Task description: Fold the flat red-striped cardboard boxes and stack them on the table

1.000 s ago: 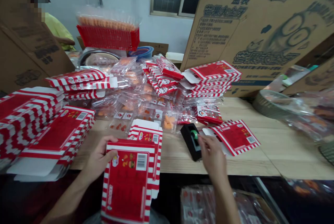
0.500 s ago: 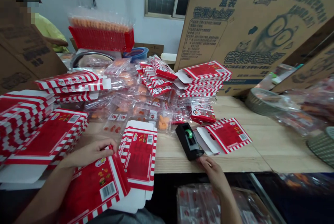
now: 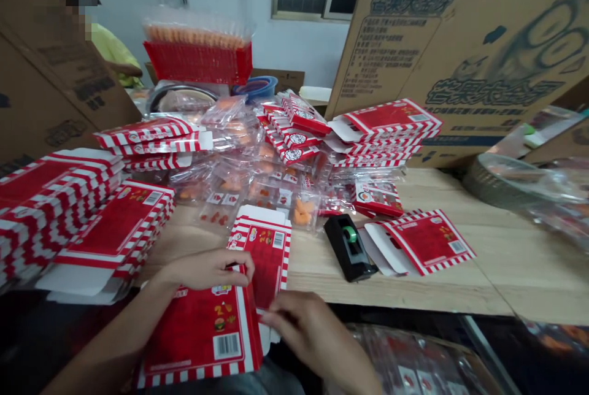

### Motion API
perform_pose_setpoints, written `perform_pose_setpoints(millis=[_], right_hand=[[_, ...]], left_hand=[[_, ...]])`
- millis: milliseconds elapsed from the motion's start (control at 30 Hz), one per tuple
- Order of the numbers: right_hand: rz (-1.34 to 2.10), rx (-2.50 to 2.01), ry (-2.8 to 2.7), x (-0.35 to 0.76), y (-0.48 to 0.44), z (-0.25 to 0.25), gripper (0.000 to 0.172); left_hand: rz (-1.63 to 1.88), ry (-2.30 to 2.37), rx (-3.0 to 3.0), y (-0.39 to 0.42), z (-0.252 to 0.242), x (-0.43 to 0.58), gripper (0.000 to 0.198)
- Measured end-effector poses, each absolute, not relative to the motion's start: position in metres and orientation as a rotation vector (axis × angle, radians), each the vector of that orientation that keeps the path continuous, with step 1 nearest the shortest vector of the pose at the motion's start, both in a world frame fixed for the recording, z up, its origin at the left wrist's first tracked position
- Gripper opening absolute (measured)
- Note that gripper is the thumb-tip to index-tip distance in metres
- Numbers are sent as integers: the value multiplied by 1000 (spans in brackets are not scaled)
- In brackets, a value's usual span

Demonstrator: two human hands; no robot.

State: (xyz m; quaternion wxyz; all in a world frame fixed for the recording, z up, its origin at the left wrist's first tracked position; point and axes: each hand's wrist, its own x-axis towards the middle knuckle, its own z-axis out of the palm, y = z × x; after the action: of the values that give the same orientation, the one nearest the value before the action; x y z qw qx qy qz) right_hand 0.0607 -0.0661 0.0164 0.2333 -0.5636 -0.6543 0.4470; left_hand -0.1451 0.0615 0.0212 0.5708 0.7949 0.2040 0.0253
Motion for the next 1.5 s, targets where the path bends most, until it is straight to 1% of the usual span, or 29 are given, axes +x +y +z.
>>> perform_pose_setpoints(millis=[33,100,200,267,333,367,467,500,567,633,667,767,833,933,1033,1100,1200,1233,1300,1400,1433,1500], right_hand=[[1253,-1488,-1941,47,-62,25,27],[1190,-1553,-2049,31,-53,31,25],[1058,-1835,-1987,27,-44,24,20],[1068,-1892,-1933,30,-42,17,19],[1245,-1768,-1841,33,-41,13,22],[1391,-1641,-1758,33,-40,10,26],[1882,-1149,-1487,26,-41,3,48],[1996,-1010,-1423,23,-41,0,52],[2050,-897,-1355,17,-42,-8,61],[1919,-990,-1314,14,-41,-17,65],[1824,-1062,-1296,13,-39,-21,63],[1576,-1251,-1266,17,-32,-30,47],[1401,-1367,-1261,24,-28,-35,40],[1193,-1514,-1244,39,-27,-45,46],[1020,-1677,-1190,53,-30,-56,45],[912,-1792,-1140,55,-32,-64,47],[823,-1904,-1081,49,-32,-77,61],[815,-1921,-1072,46,-32,-81,63],[827,-1916,-1078,42,-31,-87,58],[835,-1859,-1085,43,-33,-92,42],[816,-1847,-1070,45,-35,-92,40],[759,-1838,-1024,47,-41,-87,42]], left_hand=[[55,462,1866,61,21,-143,8],[63,448,1873,59,22,-141,8],[105,462,1884,58,24,-142,10],[118,449,1882,58,26,-144,10],[102,396,1861,56,30,-146,6],[92,364,1844,55,32,-147,5],[97,313,1784,51,37,-146,5],[114,321,1770,49,38,-146,7],[182,393,1766,45,38,-146,12],[285,536,1799,43,35,-148,17],[336,619,1825,44,33,-150,17],[447,868,1914,56,22,-164,9],[527,1078,1964,76,14,-180,16],[677,1477,2004,113,3,-204,19],[776,1773,2043,132,-10,-214,32],[763,1814,2121,128,-24,-211,43],[635,1733,2225,108,-53,-203,64],[597,1714,2236,102,-63,-201,66],[566,1704,2241,96,-76,-198,63],[609,1687,2266,96,-78,-188,58],[630,1659,2284,96,-74,-181,56],[655,1549,2335,92,-62,-163,49]])
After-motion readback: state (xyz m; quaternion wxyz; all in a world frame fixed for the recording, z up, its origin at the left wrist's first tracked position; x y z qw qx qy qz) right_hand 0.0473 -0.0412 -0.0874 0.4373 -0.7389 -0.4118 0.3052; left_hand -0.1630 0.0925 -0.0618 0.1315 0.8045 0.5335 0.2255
